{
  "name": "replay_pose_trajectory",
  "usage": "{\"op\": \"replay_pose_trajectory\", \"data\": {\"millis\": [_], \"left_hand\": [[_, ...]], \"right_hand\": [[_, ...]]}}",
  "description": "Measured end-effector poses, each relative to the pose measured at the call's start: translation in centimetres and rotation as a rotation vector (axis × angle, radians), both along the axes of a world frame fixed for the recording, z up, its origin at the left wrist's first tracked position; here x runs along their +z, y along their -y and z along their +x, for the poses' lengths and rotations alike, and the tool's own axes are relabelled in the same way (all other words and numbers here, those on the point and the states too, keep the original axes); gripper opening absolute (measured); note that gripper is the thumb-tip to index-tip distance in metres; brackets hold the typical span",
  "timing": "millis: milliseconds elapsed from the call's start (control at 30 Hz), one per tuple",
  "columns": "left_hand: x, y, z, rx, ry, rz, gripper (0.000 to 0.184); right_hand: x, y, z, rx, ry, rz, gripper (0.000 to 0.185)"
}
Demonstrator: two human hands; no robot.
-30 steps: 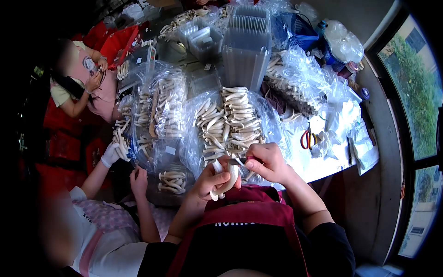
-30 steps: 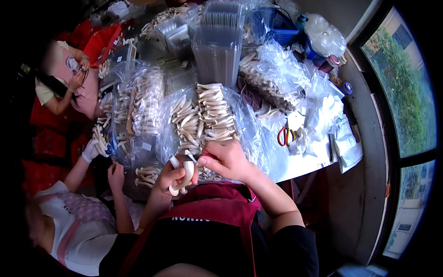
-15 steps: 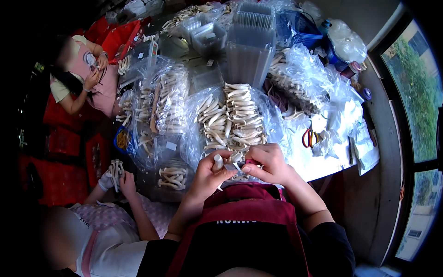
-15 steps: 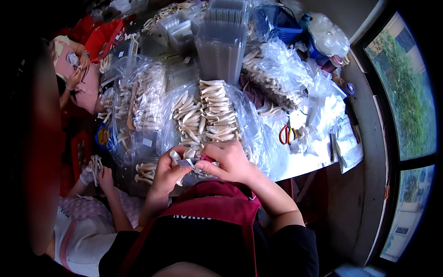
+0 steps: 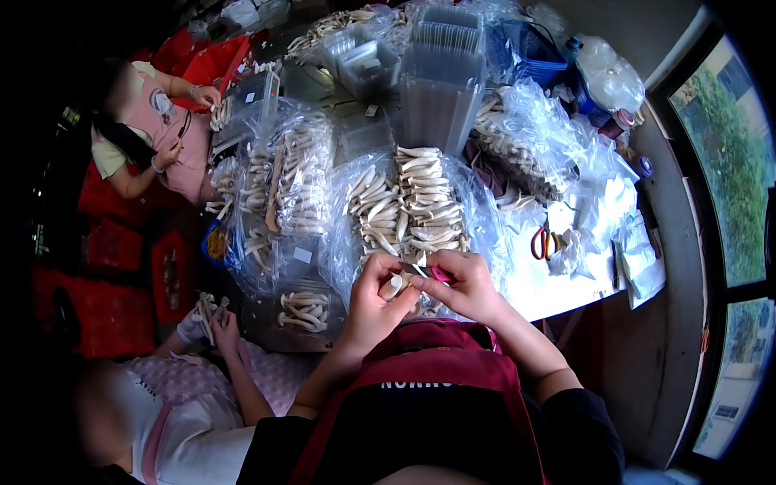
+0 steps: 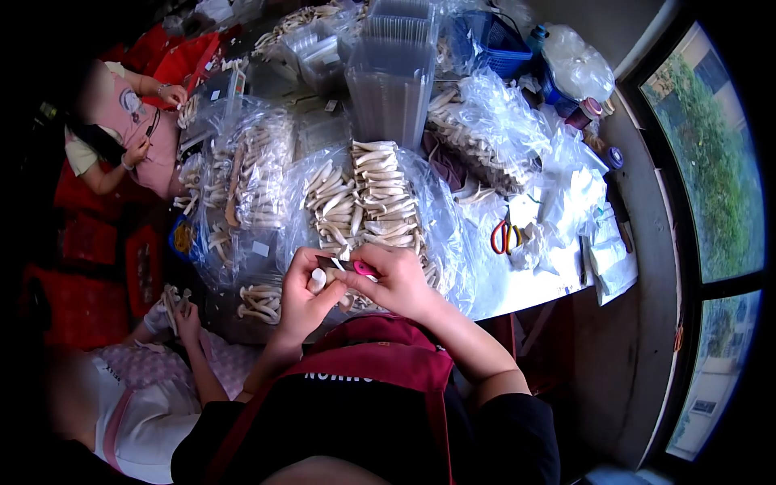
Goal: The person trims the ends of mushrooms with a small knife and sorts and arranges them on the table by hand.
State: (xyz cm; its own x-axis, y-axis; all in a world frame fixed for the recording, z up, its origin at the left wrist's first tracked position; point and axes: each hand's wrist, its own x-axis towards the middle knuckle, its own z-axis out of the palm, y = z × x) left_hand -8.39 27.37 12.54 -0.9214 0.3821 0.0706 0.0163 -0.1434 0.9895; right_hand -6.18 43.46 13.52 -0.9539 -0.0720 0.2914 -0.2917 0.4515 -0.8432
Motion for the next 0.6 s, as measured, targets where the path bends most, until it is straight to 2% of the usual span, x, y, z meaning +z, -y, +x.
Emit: {"op": "replay_pose_trajectory", "data": {"millis": [33,67,133,200,267,300,333,400,433,467,533,600], "left_hand": [[-1.0,0.2,-0.3,-0.001,-0.113,-0.045,0.02],[-1.0,0.3,-0.3,0.0,-0.114,-0.045,0.02],[-0.6,0.4,-0.3,-0.031,-0.081,-0.075,0.02],[-0.4,0.5,-0.4,-0.041,-0.076,-0.095,0.02],[0.0,0.5,-0.5,-0.049,-0.073,-0.111,0.021],[0.3,0.5,-0.5,-0.072,0.053,-0.037,0.023],[0.5,0.5,-0.7,-0.097,0.177,0.037,0.026],[0.4,0.6,-0.8,-0.09,0.26,0.098,0.032],[0.9,0.8,-0.8,-0.121,0.363,0.104,0.033],[1.2,0.9,-0.8,-0.152,0.466,0.11,0.034],[0.7,0.8,-0.7,-0.144,0.465,0.133,0.036],[0.4,0.8,-0.7,-0.16,0.424,0.133,0.036]], "right_hand": [[0.3,-0.2,0.1,0.029,0.038,-0.055,0.015],[0.2,-0.5,0.1,0.029,0.037,-0.055,0.015],[0.0,-1.1,0.1,0.13,0.273,-0.308,0.012],[-0.3,-1.3,0.2,0.012,0.324,-0.831,0.006],[1.0,-1.8,-0.4,-0.122,0.279,-0.761,0.015],[0.8,-1.8,-0.7,-0.144,0.201,-0.593,0.032],[1.2,-2.0,-0.4,-0.145,0.264,-0.447,0.044],[0.7,-2.2,0.1,-0.049,0.229,-0.287,0.044],[-0.3,-2.0,0.4,-0.016,0.157,-0.383,0.032],[-0.8,-2.1,0.6,0.026,0.079,-0.31,0.024],[-0.8,-2.3,0.2,0.139,-0.085,-0.052,0.023],[-0.2,-2.0,0.3,0.112,-0.041,0.02,0.021]]}}
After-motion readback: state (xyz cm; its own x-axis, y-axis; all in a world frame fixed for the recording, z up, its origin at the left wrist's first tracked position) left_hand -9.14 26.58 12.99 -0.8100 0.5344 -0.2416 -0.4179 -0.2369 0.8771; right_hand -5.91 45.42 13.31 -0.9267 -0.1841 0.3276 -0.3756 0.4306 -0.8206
